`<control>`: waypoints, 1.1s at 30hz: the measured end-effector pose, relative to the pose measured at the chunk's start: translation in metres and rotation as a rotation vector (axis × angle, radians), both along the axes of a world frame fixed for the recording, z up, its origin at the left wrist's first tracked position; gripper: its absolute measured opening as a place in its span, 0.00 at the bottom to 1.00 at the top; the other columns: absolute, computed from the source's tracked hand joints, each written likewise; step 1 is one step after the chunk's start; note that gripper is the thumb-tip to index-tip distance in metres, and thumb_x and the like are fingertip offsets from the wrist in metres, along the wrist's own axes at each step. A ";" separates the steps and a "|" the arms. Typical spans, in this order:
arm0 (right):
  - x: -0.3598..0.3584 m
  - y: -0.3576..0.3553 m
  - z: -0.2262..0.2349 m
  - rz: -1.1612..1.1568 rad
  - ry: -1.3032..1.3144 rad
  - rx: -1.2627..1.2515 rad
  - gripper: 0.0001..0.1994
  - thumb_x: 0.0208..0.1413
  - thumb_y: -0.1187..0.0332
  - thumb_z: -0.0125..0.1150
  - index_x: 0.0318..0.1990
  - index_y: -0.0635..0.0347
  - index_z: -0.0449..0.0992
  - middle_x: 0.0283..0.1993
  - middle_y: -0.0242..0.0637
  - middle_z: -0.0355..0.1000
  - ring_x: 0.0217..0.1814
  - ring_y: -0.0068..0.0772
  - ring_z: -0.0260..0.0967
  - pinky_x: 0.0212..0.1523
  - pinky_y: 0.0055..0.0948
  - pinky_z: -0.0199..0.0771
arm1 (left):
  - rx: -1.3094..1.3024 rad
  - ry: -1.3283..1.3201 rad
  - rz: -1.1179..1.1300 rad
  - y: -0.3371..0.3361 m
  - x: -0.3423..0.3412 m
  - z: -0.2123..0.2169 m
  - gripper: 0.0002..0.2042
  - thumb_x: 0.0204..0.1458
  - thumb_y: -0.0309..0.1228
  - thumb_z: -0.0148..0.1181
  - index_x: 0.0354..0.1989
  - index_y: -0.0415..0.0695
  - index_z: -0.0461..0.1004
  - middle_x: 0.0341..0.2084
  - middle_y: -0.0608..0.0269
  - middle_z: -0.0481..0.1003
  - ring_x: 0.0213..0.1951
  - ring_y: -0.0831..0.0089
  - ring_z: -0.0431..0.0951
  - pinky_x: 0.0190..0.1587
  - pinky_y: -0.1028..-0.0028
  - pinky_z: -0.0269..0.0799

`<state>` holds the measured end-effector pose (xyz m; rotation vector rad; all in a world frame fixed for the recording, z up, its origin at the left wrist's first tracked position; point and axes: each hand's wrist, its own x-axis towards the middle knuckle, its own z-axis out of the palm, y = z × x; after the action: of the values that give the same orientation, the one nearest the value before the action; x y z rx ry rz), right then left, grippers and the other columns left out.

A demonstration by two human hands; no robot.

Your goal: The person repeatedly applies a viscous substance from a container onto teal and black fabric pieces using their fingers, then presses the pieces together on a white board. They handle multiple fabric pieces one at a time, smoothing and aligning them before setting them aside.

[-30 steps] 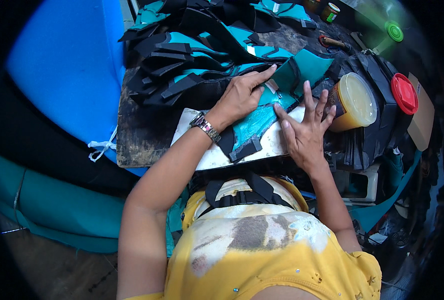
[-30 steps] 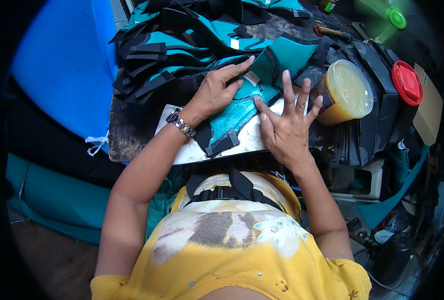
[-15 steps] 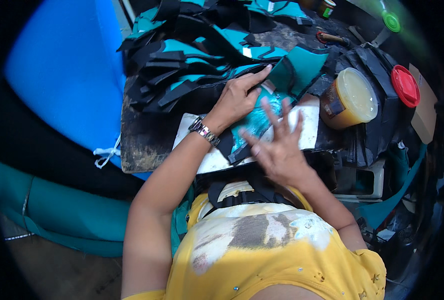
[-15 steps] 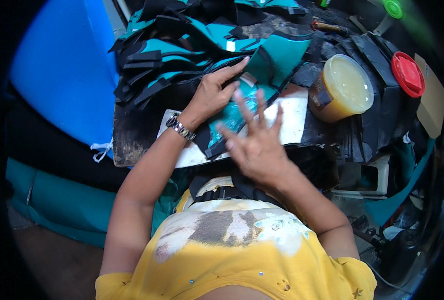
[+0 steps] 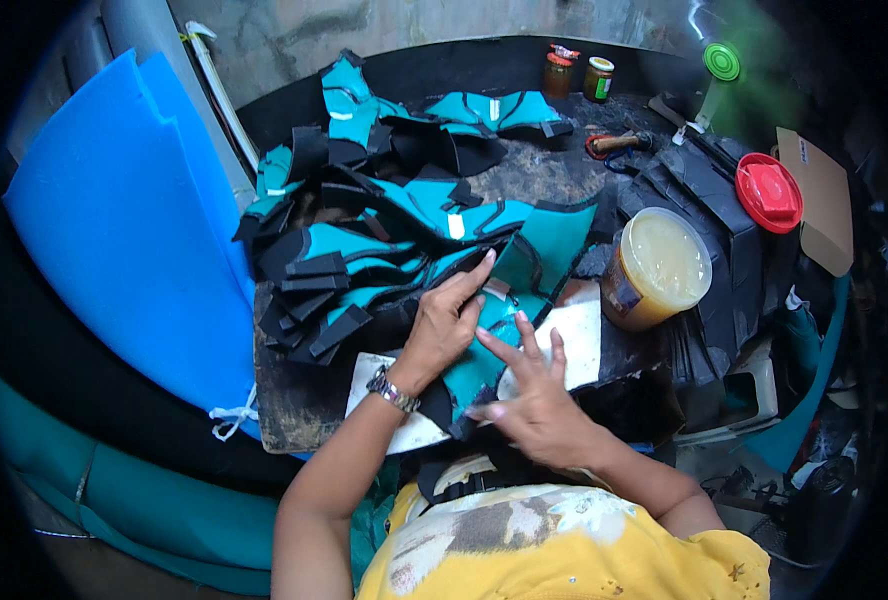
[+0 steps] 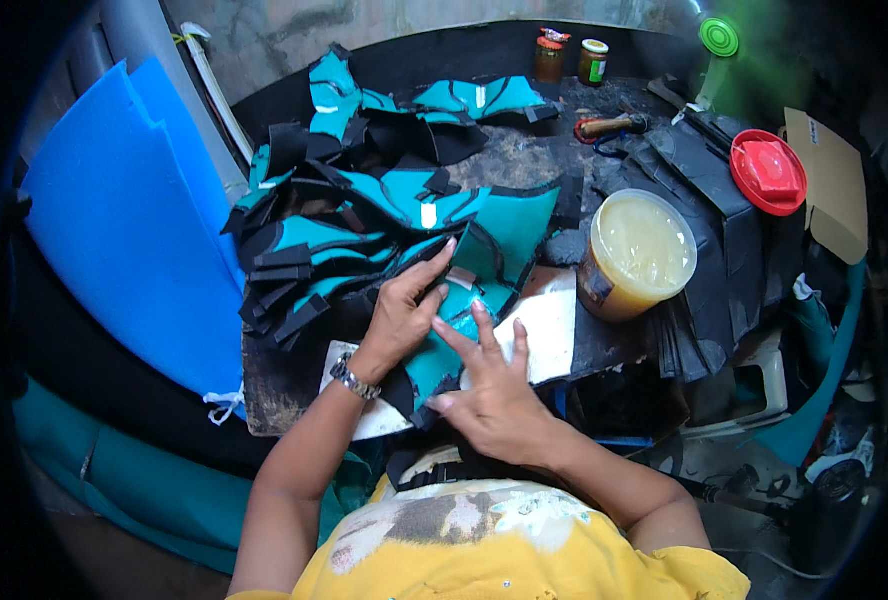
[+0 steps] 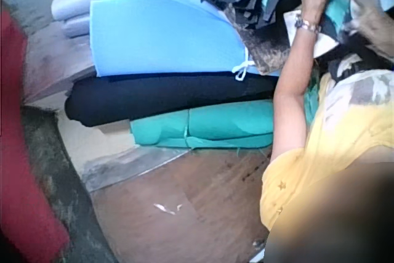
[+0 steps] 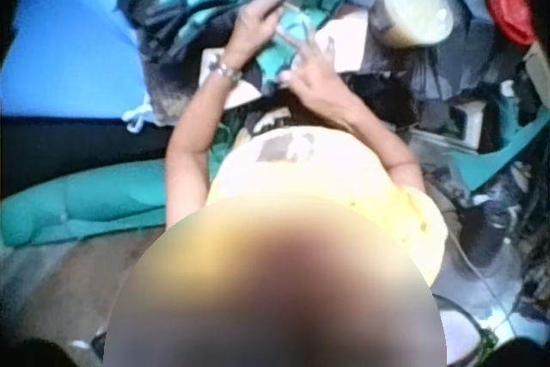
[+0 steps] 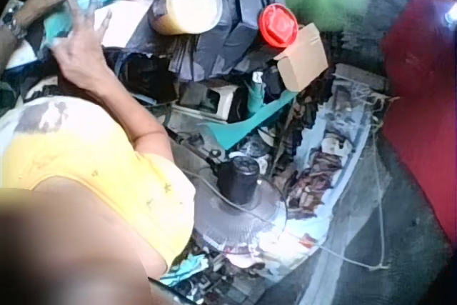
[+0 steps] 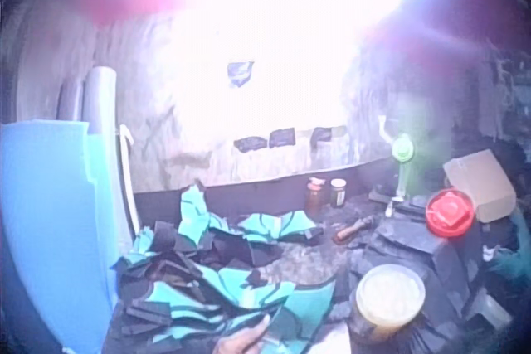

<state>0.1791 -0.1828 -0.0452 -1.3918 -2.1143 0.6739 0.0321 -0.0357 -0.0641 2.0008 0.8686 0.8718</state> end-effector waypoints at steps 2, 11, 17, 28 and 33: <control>0.032 -0.005 0.018 -0.025 0.214 -0.005 0.18 0.63 0.61 0.47 0.35 0.52 0.86 0.73 0.50 0.53 0.81 0.57 0.29 0.74 0.61 0.20 | 0.009 -0.074 0.058 0.000 0.005 0.011 0.24 0.54 0.18 0.55 0.63 0.43 0.71 0.41 0.57 0.79 0.36 0.76 0.75 0.44 0.76 0.71; 0.109 -0.018 0.107 -0.486 0.143 0.481 0.26 0.66 0.55 0.36 0.41 0.57 0.85 0.69 0.52 0.59 0.76 0.54 0.48 0.73 0.50 0.43 | 0.160 -0.277 0.107 0.179 0.070 0.150 0.16 0.52 0.19 0.52 0.48 0.32 0.78 0.34 0.49 0.82 0.32 0.72 0.80 0.36 0.69 0.75; 0.160 0.020 0.099 -0.691 -0.367 0.346 0.30 0.71 0.48 0.34 0.49 0.58 0.83 0.75 0.48 0.49 0.80 0.50 0.36 0.76 0.46 0.29 | -0.066 0.393 0.188 0.215 0.089 0.177 0.25 0.60 0.32 0.58 0.64 0.35 0.66 0.53 0.44 0.75 0.52 0.52 0.78 0.57 0.59 0.72; 0.174 0.023 0.127 -0.757 -0.269 0.378 0.28 0.70 0.46 0.34 0.57 0.61 0.71 0.55 0.47 0.72 0.76 0.43 0.48 0.75 0.49 0.37 | 0.546 1.281 -0.322 0.118 0.007 0.093 0.31 0.46 0.26 0.57 0.65 0.57 0.70 0.32 0.48 0.80 0.36 0.51 0.81 0.43 0.56 0.76; 0.131 -0.018 0.122 -0.659 -0.821 0.219 0.18 0.65 0.57 0.52 0.39 0.62 0.82 0.67 0.50 0.62 0.75 0.50 0.49 0.75 0.53 0.37 | 0.858 0.957 0.044 0.091 0.001 0.121 0.20 0.66 0.39 0.47 0.27 0.40 0.80 0.20 0.49 0.77 0.22 0.52 0.79 0.24 0.60 0.73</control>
<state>0.3103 -0.2006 0.0763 -2.3041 -1.9374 -0.4551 0.0327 0.0558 0.0571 3.2701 1.1418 0.2382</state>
